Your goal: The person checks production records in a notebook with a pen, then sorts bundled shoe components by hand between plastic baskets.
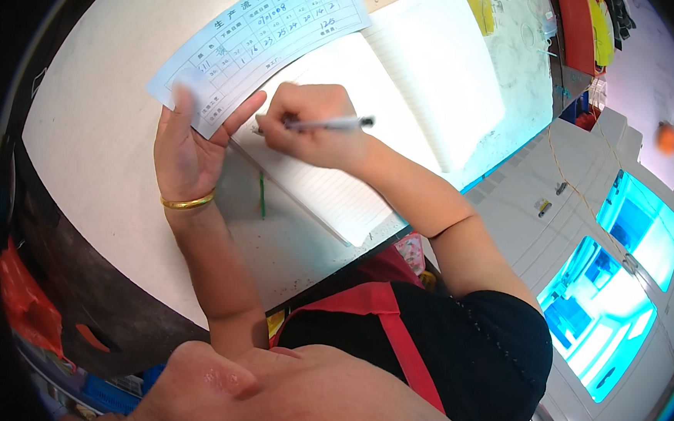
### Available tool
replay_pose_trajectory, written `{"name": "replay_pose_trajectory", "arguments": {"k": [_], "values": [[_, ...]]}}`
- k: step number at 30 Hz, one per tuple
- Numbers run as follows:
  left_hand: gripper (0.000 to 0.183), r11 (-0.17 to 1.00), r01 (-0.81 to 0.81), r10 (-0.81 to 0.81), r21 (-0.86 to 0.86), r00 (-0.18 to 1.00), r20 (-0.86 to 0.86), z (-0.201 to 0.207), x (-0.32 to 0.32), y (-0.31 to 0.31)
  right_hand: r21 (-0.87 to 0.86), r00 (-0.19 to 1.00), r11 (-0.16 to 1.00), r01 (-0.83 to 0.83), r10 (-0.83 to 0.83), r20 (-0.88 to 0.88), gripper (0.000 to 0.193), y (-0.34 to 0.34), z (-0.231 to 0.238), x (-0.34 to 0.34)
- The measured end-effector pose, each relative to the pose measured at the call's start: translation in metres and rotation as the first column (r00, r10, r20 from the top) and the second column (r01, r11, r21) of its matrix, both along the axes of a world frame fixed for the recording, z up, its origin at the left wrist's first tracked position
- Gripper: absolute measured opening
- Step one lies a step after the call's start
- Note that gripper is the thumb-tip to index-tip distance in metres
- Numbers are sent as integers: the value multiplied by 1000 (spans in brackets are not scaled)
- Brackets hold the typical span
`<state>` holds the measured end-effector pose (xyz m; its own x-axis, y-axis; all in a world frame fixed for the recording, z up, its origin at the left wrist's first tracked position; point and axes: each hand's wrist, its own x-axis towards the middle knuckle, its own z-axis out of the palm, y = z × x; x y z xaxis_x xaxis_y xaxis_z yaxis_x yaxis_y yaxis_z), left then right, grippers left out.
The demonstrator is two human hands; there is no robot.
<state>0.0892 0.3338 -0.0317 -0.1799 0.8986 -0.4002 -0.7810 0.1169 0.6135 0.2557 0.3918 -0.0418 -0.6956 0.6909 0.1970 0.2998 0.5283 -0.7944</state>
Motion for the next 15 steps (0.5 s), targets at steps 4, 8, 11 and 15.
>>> {"name": "replay_pose_trajectory", "arguments": {"k": [4, 8, 11, 15], "values": [[43, 1000, -26, 26, 5, 997, 67, -2, -1, 0, -431, 978, 893, 126, -185, -97, 21, 2, 15, 3], [41, 999, -31, 32, -31, 999, 30, 2, -1, -2, -377, 991, 918, 122, -135, -8, 21, 8, 21, 11], [41, 999, -27, 28, -16, 998, 56, 0, 0, -1, -380, 990, 915, 133, -143, 2, 20, 6, 17, 13], [41, 1000, -19, 20, -13, 999, 51, 0, -1, -1, -331, 992, 936, 119, -129, -7, 20, -1, 10, 6]]}}
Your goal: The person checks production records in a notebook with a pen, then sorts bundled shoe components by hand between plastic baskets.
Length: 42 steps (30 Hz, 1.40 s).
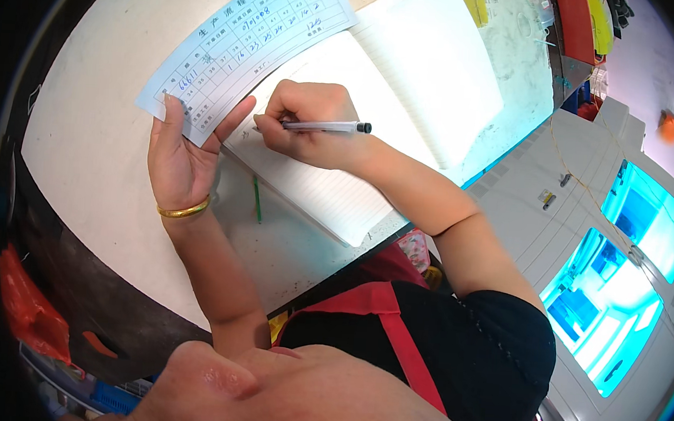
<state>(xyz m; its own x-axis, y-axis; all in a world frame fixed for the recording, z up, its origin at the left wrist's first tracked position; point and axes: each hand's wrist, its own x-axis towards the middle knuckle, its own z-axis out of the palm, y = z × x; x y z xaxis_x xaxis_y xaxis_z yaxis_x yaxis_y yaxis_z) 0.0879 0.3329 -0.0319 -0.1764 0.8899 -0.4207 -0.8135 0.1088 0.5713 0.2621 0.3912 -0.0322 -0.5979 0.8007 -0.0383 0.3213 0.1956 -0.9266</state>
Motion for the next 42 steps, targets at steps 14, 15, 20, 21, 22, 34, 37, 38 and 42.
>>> {"name": "replay_pose_trajectory", "arguments": {"k": [14, 15, 20, 21, 22, 34, 37, 38, 42], "values": [[44, 1000, 10, -11, -9, 999, -32, 1, 0, 0, 239, 997, 969, -61, 46, 64, 20, 0, -5, -4], [44, 1000, 11, -11, -8, 999, -33, 1, 0, 0, 240, 997, 969, -60, 46, 63, 20, 1, -5, -3], [44, 1000, -30, 30, 4, 999, -33, 2, 2, 0, -142, 999, 989, 39, -44, -29, 18, 2, 5, 0], [44, 1000, -29, 29, 3, 999, -33, 1, 2, -1, -66, 999, 997, 25, -27, -31, 19, 2, 5, -2], [44, 999, -33, 34, 2, 998, -48, 0, 2, -1, -67, 999, 997, 26, -28, -31, 19, 2, 6, -4], [45, 1000, 2, 0, 28, 999, -46, 2, -2, -4, 8, 1000, 1000, 19, -19, -7, 17, 13, 5, 13], [44, 997, -26, 27, 78, 1000, -14, 4, 0, -1, 13, 1000, 1000, -25, 25, 15, 18, 10, -1, 12], [44, 995, -49, 50, 86, 999, -12, 4, 1, -1, -20, 1000, 1000, -20, 20, -10, 18, 9, -1, 12], [42, 998, -58, 60, 17, 991, -121, 4, 3, 0, -10, 1000, 1000, -28, 29, 5, 19, 10, 4, 9]]}}
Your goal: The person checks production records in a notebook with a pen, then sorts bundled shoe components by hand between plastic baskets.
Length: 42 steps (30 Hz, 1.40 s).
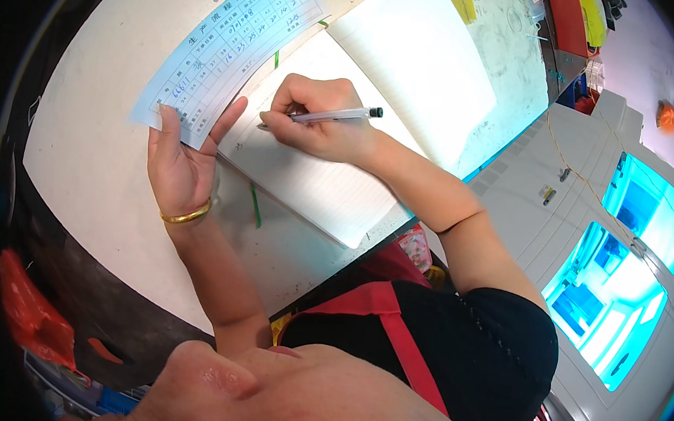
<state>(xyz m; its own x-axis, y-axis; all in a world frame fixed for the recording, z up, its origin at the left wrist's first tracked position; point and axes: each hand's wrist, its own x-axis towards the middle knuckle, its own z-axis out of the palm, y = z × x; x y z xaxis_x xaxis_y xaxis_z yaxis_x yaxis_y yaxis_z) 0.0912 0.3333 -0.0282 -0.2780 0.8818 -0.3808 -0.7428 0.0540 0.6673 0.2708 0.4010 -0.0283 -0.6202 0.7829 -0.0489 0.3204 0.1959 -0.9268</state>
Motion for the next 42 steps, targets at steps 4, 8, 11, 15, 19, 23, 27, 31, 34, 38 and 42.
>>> {"name": "replay_pose_trajectory", "arguments": {"k": [4, 8, 11, 15, 19, 23, 27, 31, 34, 38, 42], "values": [[44, 996, 44, -51, 77, 995, 87, -5, -6, -4, 17, 998, 1000, 20, -21, 60, 19, -3, 3, -3], [45, 999, 48, -48, -13, 999, 12, 2, -1, -1, -21, 998, 998, 52, -52, 29, 19, -8, 3, -4], [47, 999, 29, -30, -25, 997, -65, 2, 2, 1, 87, 1000, 996, 3, -3, 8, 19, -12, 4, -15], [49, 997, 38, -42, -68, 997, -67, 2, 1, 0, 207, 998, 978, -5, -6, 56, 20, -15, -6, -24], [47, 998, 50, -50, -32, 999, -6, 0, -2, -2, 243, 998, 970, 2, -15, 53, 20, -16, -9, -27], [50, 998, 55, -55, -16, 998, -31, -3, -1, -1, 274, 998, 962, -4, -13, 60, 19, -16, -10, -28], [50, 999, 47, -48, -18, 998, -44, -2, 0, -1, 280, 997, 960, -24, 3, 74, 19, -14, -9, -26], [51, 999, 38, -38, 1, 999, -32, -4, 0, 0, 88, 994, 992, 90, -94, 49, 20, -15, -4, -26], [47, 1000, 25, -25, 14, 1000, 1, -4, 0, -1, 217, 997, 976, 28, -43, 62, 20, -14, -7, -26], [44, 1000, 9, -10, 17, 999, 52, -5, 0, -2, 249, 997, 968, -1, -17, 69, 20, -13, -8, -25], [44, 999, 19, -20, 30, 999, 48, -5, -1, -2, 265, 997, 964, 22, -41, 67, 20, -13, -8, -25]]}}
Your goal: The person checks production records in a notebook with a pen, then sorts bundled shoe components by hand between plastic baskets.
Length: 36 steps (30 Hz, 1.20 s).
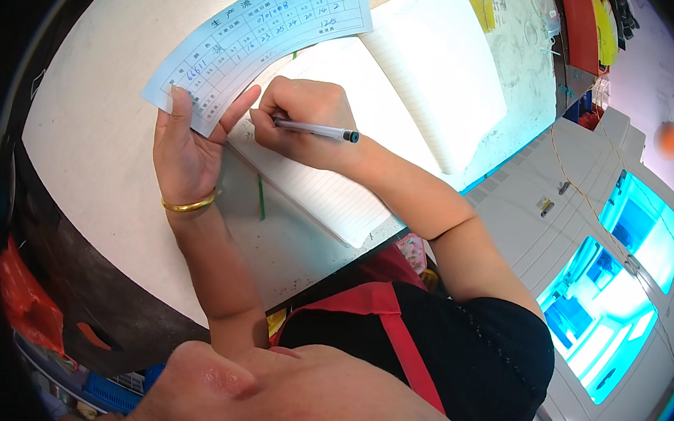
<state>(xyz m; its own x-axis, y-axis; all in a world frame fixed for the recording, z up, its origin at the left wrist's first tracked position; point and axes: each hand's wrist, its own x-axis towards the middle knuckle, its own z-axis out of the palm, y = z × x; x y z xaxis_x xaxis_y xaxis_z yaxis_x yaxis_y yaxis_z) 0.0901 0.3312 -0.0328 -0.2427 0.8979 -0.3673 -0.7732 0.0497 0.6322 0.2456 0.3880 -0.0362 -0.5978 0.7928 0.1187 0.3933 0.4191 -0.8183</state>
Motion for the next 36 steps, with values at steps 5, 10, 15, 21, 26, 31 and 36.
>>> {"name": "replay_pose_trajectory", "arguments": {"k": [5, 10, 15, 21, 26, 31, 36], "values": [[44, 1000, 2, -2, -1, 1000, 5, -1, 1, 0, -85, 999, 996, 35, -36, -11, 20, -2, 1, -1], [46, 1000, 2, -3, -7, 1000, -30, 2, 1, 2, 6, 1000, 1000, -12, 12, -11, 19, -1, 0, -1], [42, 1000, 11, -11, -1, 1000, 8, 4, 0, 2, -169, 994, 985, 18, -35, -99, 17, 1, 3, 8], [41, 999, -7, 6, -43, 1000, -11, 5, -1, 0, -258, 992, 964, 64, -91, -91, 18, 11, 16, 26], [42, 1000, -18, 18, 12, 1000, 21, 1, 0, 0, -169, 1000, 985, 26, -28, -9, 18, 12, 3, 27], [43, 998, -32, 31, 48, 999, 28, 8, 6, 2, -219, 994, 975, 31, -52, -94, 19, 11, -4, 27], [42, 1000, -25, 25, 6, 1000, -9, 6, 4, 2, -154, 997, 987, 36, -46, -61, 18, 11, -5, 26]]}}
